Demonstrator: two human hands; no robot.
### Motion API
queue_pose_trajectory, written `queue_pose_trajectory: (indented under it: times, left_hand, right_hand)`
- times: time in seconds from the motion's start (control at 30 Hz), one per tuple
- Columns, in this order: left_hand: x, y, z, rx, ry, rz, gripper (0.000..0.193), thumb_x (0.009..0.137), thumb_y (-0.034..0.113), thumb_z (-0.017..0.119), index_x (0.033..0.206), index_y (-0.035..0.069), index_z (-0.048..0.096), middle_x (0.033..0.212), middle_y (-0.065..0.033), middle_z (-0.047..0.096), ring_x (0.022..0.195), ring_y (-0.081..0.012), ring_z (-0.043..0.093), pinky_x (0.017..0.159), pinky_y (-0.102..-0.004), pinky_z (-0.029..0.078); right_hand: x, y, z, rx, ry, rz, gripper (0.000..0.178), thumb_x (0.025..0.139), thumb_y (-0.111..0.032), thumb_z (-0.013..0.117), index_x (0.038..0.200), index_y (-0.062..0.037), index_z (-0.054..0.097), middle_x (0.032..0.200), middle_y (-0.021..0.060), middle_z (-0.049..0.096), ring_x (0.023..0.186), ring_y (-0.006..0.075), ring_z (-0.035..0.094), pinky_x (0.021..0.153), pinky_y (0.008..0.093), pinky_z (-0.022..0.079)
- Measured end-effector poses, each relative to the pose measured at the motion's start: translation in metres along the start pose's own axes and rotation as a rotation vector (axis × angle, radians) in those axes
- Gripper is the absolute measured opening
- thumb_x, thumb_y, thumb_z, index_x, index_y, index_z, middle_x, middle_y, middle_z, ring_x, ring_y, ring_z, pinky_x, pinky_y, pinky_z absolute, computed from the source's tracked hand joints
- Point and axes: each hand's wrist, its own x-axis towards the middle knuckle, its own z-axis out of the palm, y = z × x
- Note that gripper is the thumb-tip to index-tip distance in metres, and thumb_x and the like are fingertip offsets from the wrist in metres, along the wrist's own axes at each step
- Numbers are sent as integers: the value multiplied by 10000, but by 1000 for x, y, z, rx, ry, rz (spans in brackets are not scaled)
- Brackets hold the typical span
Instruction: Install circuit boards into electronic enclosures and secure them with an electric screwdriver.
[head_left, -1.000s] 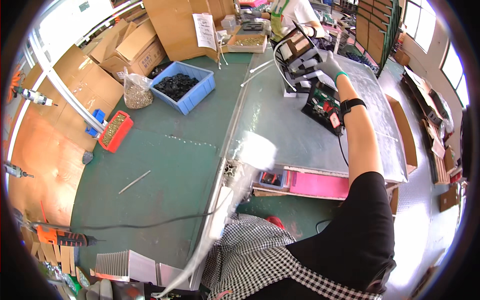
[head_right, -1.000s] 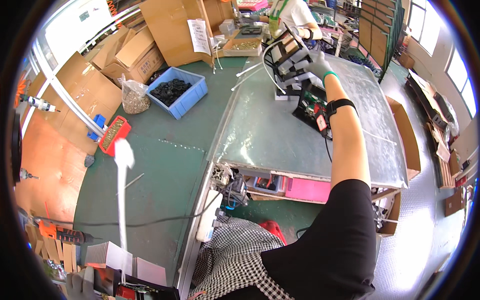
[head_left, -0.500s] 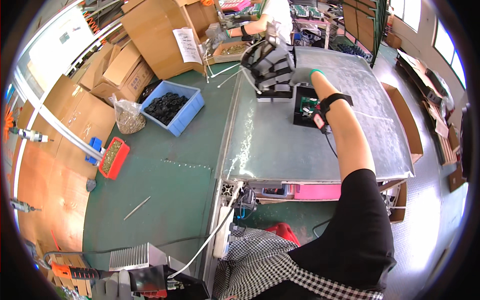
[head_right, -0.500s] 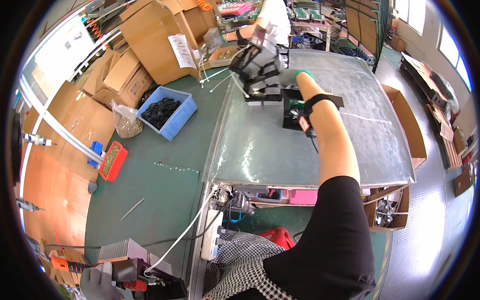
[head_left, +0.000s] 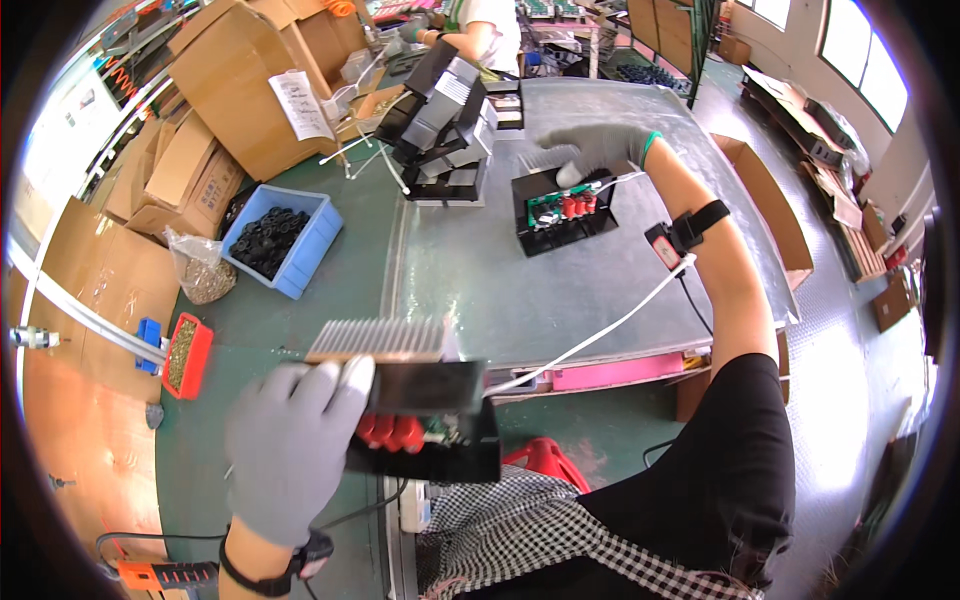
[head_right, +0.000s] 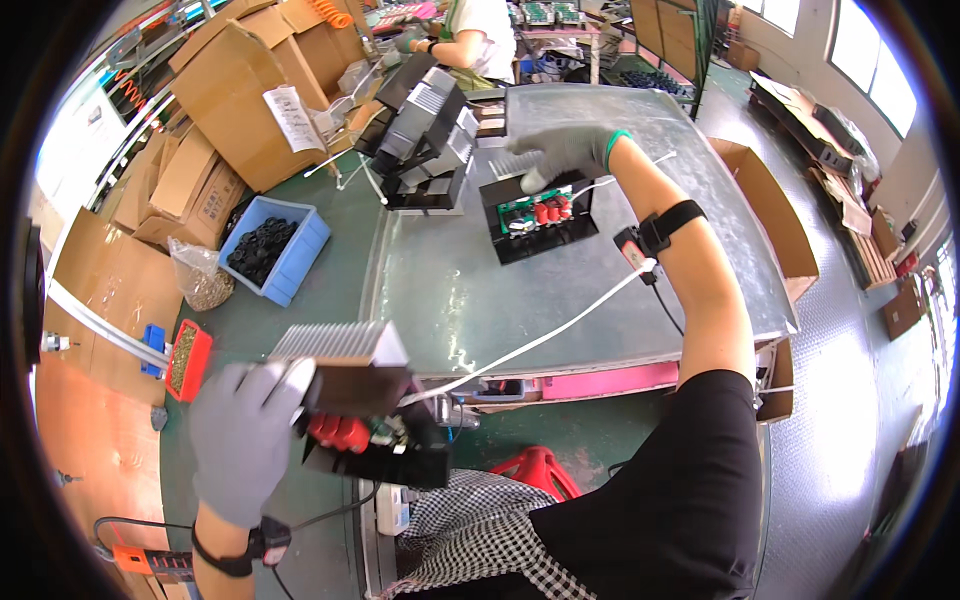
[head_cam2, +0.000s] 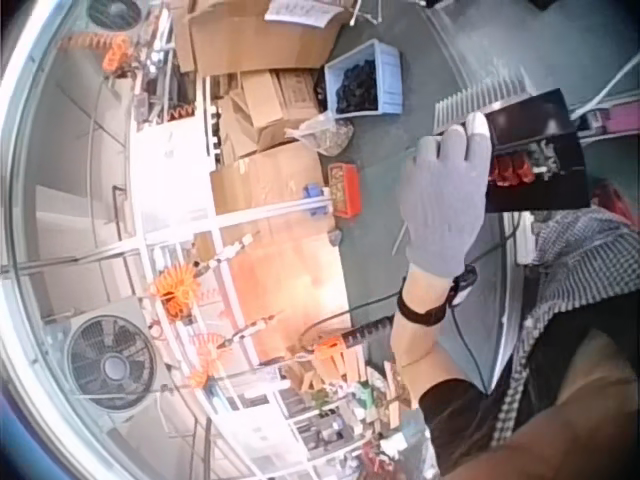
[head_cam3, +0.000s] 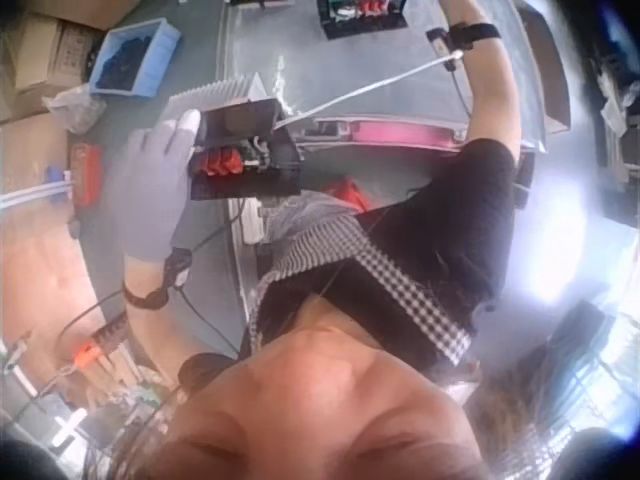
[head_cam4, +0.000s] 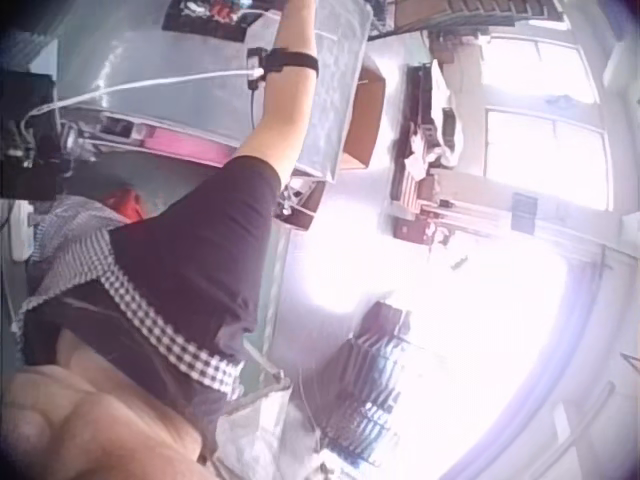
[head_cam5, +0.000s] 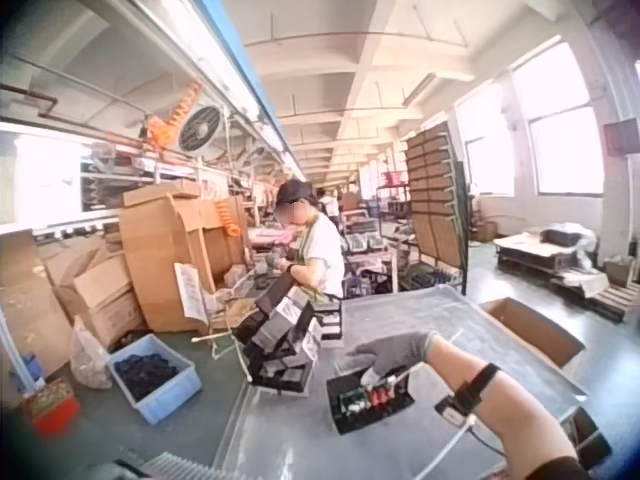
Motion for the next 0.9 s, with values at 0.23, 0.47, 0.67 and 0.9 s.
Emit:
queue_pose_trajectory:
  times: [0.23, 0.47, 0.67, 0.9]
  left_hand:
    - [126, 52, 88, -241, 254, 178, 298, 802, 141, 566, 1085, 149, 656, 840, -3, 567, 777, -192, 571, 624, -335, 481]
    - [173, 106, 138, -267, 283, 126, 317, 841, 204, 605, 1153, 143, 615, 946, -20, 593, 843, -190, 584, 699, -332, 499]
    - [124, 89, 124, -457, 200, 119, 468, 814, 212, 672, 1260, 134, 555, 1185, -43, 580, 1102, -228, 549, 939, -368, 457]
    - [0, 13, 139, -430, -62, -180, 495, 819, 147, 664, 1294, 94, 538, 1235, -100, 567, 1127, -302, 532, 971, -404, 437]
  right_hand:
    - [-46, -6, 1, -347, 232, 236, 806, 777, -592, 689, 1366, -67, 525, 1417, 169, 484, 1310, 328, 451, 1090, 397, 351]
    - [-119, -34, -10, -142, 513, 90, 511, 966, -394, 553, 1287, 3, 566, 1270, 124, 606, 1195, 203, 535, 1041, 310, 383]
    - [-207, -54, 14, 159, 801, -6, 503, 944, -376, 593, 1253, 21, 581, 1254, 105, 602, 1186, 194, 532, 1050, 314, 363]
    - [-217, -126, 114, -8, 238, -256, 296, 887, -157, 644, 1146, -14, 651, 1063, 149, 670, 1007, 297, 636, 886, 368, 494]
